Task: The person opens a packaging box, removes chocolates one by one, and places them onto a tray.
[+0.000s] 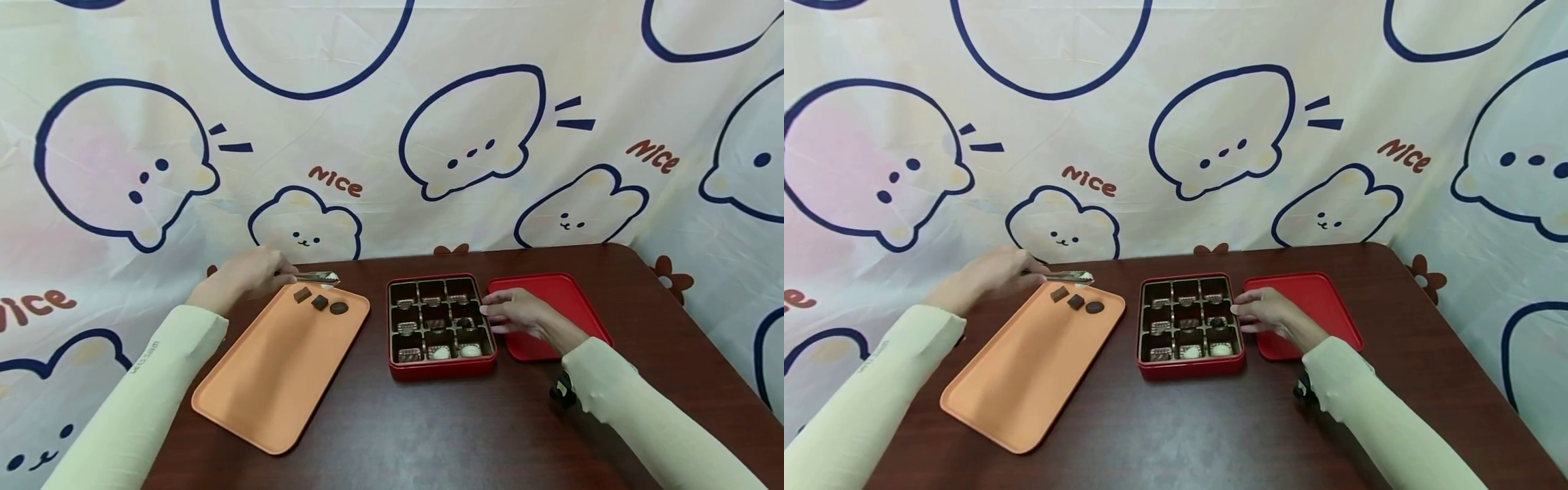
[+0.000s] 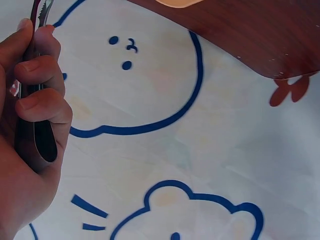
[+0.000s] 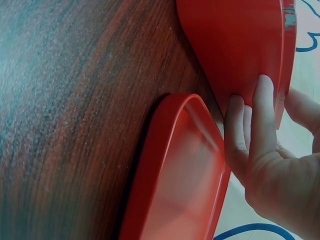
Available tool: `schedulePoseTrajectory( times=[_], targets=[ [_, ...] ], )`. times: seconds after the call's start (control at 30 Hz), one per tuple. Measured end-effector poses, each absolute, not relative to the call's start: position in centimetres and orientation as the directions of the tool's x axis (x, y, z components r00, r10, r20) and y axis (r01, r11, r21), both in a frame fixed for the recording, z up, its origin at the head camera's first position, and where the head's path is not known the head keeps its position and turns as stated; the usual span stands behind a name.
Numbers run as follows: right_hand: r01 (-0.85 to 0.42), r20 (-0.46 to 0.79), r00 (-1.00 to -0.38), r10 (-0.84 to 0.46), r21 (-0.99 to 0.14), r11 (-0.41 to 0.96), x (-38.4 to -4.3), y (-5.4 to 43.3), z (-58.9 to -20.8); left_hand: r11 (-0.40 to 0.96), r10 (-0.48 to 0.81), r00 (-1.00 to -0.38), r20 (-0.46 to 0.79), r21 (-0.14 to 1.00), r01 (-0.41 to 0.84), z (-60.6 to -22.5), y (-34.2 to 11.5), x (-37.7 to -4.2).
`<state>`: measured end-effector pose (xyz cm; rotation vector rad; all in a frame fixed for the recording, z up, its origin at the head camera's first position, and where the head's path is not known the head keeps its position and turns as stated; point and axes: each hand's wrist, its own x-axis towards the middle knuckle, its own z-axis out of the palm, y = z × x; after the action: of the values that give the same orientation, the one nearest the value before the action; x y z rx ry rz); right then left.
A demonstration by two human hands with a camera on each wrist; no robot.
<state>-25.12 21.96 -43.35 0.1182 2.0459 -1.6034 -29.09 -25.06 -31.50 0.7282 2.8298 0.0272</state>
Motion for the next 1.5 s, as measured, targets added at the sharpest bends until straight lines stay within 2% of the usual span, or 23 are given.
schedulePoseTrajectory(
  times=[0.3, 0.5, 0.8, 1.0, 1.5],
  targets=[
    [0.377, -0.451, -0.857, -0.251, -0.879, 0.291, -25.2, 22.0, -43.6, 0.884, 0.464, -0.862, -0.201, 0.047, 0.465, -32.5, -27.3, -29.3],
    [0.369, -0.444, -0.859, -0.256, -0.882, 0.292, -25.2, 22.1, -43.6, 0.895, 0.446, -0.872, -0.200, 0.072, 0.441, -33.0, -28.9, -29.2],
    [0.373, -0.446, -0.858, -0.253, -0.882, 0.289, -25.2, 22.0, -43.4, 0.939, 0.345, -0.905, -0.249, 0.083, 0.335, -33.8, -31.0, -28.9],
    [0.369, -0.443, -0.860, -0.253, -0.882, 0.292, -25.2, 22.0, -43.4, 0.949, 0.314, -0.904, -0.291, 0.113, 0.293, -34.5, -32.3, -28.5],
    [0.381, -0.455, -0.855, -0.250, -0.877, 0.293, -25.1, 22.0, -43.5, 0.947, 0.323, -0.897, -0.303, 0.100, 0.307, -36.1, -33.5, -28.0]
  ],
)
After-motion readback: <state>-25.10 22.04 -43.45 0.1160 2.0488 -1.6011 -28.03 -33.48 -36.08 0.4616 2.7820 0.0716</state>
